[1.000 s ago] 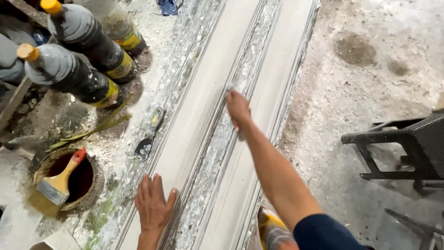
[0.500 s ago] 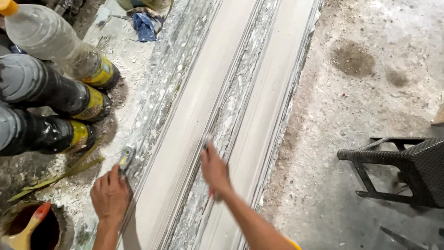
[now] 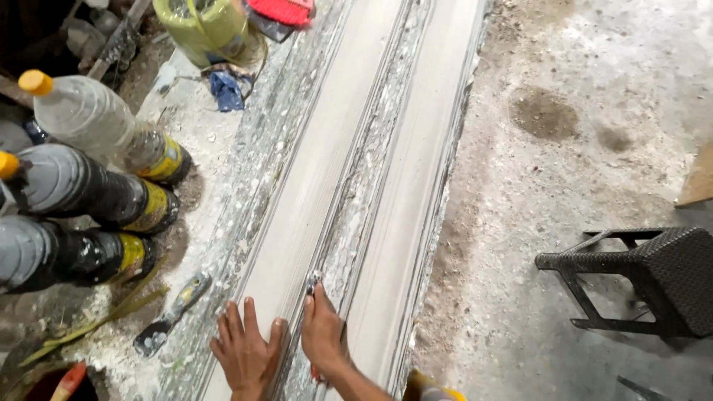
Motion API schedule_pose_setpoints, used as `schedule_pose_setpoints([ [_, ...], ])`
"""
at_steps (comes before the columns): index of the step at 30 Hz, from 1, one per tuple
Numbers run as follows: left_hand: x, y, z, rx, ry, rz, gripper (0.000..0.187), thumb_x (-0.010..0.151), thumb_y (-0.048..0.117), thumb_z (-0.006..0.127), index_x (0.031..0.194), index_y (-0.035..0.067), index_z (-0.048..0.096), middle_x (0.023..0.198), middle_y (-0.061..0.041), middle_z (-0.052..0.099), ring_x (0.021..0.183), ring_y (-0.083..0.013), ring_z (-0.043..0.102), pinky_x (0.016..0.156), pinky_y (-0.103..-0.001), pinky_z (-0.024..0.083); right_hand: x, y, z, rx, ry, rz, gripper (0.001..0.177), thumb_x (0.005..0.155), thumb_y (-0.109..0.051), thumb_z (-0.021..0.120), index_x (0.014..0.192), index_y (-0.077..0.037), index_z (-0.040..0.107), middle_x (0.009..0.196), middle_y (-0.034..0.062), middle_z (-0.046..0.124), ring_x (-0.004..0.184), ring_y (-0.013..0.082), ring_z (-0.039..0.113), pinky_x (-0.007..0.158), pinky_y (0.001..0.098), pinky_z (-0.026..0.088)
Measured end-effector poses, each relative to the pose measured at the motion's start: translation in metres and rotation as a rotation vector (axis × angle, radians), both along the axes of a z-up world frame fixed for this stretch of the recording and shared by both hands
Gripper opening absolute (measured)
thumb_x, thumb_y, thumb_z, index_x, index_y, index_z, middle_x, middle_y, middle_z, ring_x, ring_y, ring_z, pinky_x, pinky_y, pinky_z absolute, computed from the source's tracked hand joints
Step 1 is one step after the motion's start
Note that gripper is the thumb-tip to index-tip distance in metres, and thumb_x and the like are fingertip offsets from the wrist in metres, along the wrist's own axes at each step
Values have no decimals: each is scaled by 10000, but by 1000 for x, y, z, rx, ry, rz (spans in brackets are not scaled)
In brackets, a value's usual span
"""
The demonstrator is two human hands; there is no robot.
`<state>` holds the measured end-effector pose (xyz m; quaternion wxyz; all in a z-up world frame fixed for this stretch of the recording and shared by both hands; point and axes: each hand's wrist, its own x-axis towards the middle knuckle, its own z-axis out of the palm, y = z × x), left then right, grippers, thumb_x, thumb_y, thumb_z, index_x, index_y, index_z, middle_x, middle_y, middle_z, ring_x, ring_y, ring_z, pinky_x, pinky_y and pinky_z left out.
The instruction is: Finishing and scraping plaster molding pieces on a workbench to smooth the edges.
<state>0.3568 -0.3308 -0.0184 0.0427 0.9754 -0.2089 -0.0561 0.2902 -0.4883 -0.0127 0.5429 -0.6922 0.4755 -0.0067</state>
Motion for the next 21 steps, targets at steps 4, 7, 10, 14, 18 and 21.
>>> schedule_pose_setpoints([
  [4, 0, -5, -7, -88, -71, 0, 811, 874, 664, 501, 1544, 213, 430, 1642, -163, 355, 1510, -414, 311, 1149, -680, 250, 20, -72, 80, 91, 164, 64, 570, 1028, -448, 374, 1549, -221, 417, 1248, 199, 695, 1146, 381, 698, 1016, 461, 526],
  [7, 1, -3, -14, 41, -60, 19, 842, 816, 670, 570, 1513, 215, 446, 1599, -162, 380, 1479, -425, 349, 1111, -669, 292, 61, -166, 10, -182, 21, 98, 512, 1049, -433, 442, 1462, -147, 543, 1273, 212, 676, 1167, 415, 648, 1001, 489, 505],
  [10, 15, 3, -49, 149, -36, 47, 888, 714, 710, 601, 1491, 305, 456, 1541, -137, 395, 1450, -375, 402, 1132, -651, 326, 114, -265, 84, 41, 83, 20, 504, 1055, -404, 420, 1492, -166, 502, 1009, 232, 744, 900, 395, 689, 815, 520, 576],
  [14, 33, -9, -85, -392, -223, -62, 777, 966, 563, 550, 1539, 58, 406, 1473, -324, 400, 1394, -503, 422, 1165, -688, 343, 199, -447, -25, -234, -93, 142, 448, 1093, -413, 488, 1186, -21, 684, 905, 160, 691, 736, 230, 642, 700, 438, 524],
  [18, 74, -144, -38, -70, -12, 178, 895, 748, 561, 678, 1448, 54, 446, 1511, -334, 369, 1391, -502, 406, 1109, -689, 313, 242, -541, -3, -269, 25, 38, 422, 1047, -438, 442, 1193, -71, 591, 1075, 209, 715, 975, 418, 690, 858, 524, 542],
  [21, 143, -269, 1, -237, -14, 204, 861, 864, 572, 610, 1526, 58, 413, 1568, -335, 326, 1431, -500, 352, 1100, -698, 263, 267, -552, -25, -421, -87, 19, 451, 1066, -460, 406, 1276, -103, 584, 1184, 220, 699, 1092, 459, 651, 935, 535, 516],
])
